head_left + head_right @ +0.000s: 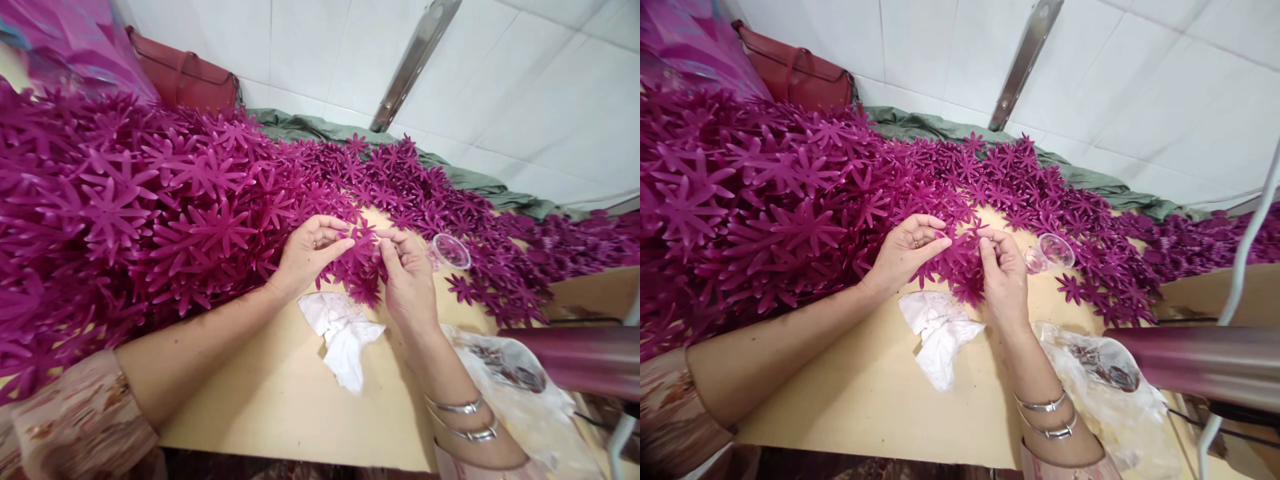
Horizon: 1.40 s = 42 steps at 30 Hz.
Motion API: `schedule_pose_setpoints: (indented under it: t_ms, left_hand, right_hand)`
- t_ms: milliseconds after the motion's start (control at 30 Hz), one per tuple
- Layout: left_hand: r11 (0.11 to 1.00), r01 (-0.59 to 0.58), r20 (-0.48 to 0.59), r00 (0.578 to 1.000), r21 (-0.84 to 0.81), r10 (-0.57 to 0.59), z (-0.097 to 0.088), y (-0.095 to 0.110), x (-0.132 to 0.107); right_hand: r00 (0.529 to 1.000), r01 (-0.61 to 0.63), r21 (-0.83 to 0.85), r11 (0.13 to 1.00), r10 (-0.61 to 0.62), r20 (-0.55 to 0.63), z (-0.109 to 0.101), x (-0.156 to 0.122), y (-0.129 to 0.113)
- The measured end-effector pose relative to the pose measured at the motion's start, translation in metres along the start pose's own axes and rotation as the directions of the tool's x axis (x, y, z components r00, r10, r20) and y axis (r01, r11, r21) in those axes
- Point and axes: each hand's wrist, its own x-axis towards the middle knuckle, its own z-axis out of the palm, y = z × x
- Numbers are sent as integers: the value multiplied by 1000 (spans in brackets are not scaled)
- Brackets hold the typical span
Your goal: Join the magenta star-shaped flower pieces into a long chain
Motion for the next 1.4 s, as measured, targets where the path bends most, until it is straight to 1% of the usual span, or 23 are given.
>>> schedule_pose_setpoints:
  t_ms: [100, 167, 267, 433, 533, 667, 733, 800, 900, 967, 1033, 1100, 1167, 1200, 1233, 1300, 1400]
  left_hand:
    - [1000, 0, 39, 999, -5, 1, 1, -1, -1]
    - [1000, 2, 52, 999, -10, -2, 0, -2, -1]
    - [1000, 21, 76, 997, -14, -20, -1, -5, -1]
    - [1000, 30, 147, 989, 2, -30, 0, -8, -2]
    - [995, -37, 145, 989, 93, 23, 0, -6, -4]
    - [946, -202, 184, 970, 254, 158, -2, 3, -7]
    - [925, -246, 204, 960, 289, 191, -2, 6, -7]
    - [920, -250, 209, 959, 301, 192, -2, 9, -7]
    - [910, -246, 199, 962, 333, 188, -2, 9, -7]
    - [915, -236, 165, 968, 329, 191, -2, 8, -6]
    - [942, -183, 95, 982, 281, 163, -2, 5, -4]
    - [973, -98, 3, 995, 210, 100, -3, 2, -2]
    - [986, -38, -65, 997, 161, 49, -4, -1, 0]
    - [988, -31, -86, 995, 152, 44, -5, -3, 1]
    - [987, -43, -94, 994, 156, 58, -5, -4, 1]
    - [975, -105, -78, 989, 196, 122, -5, -5, 0]
    - [930, -218, 10, 974, 296, 225, -4, -1, -4]
  right_hand:
    - [995, -45, -25, 999, 47, 91, -1, -1, -1]
    - [991, -50, -20, 999, 52, 124, -1, -1, 1]
    - [990, -60, -4, 998, 60, 124, -1, -2, 3]
    - [989, -116, 76, 990, 108, 98, 0, -3, 0]
    - [986, -144, 108, 984, 133, 99, 0, -3, -2]
    - [981, -174, 129, 976, 160, 107, 1, -5, -2]
    - [984, -153, 92, 984, 144, 103, 2, -6, -4]
    - [988, -110, 13, 994, 108, 112, 3, -8, -8]
    - [990, -51, -81, 995, 61, 129, 5, -9, -12]
    - [990, -58, -66, 996, 66, 127, 5, -9, -11]
    - [993, -92, 19, 996, 90, 80, 5, -7, -7]
    - [992, -127, 133, 983, 129, -5, 4, -3, -1]
    - [981, -155, 215, 964, 176, -84, 3, 2, 5]
    - [975, -163, 232, 959, 192, -107, 2, 3, 7]
    - [972, -169, 236, 957, 201, -119, 2, 4, 8]
    - [975, -166, 208, 964, 192, -109, 1, 4, 7]
    - [990, -117, 129, 985, 125, -58, 4, 0, -1]
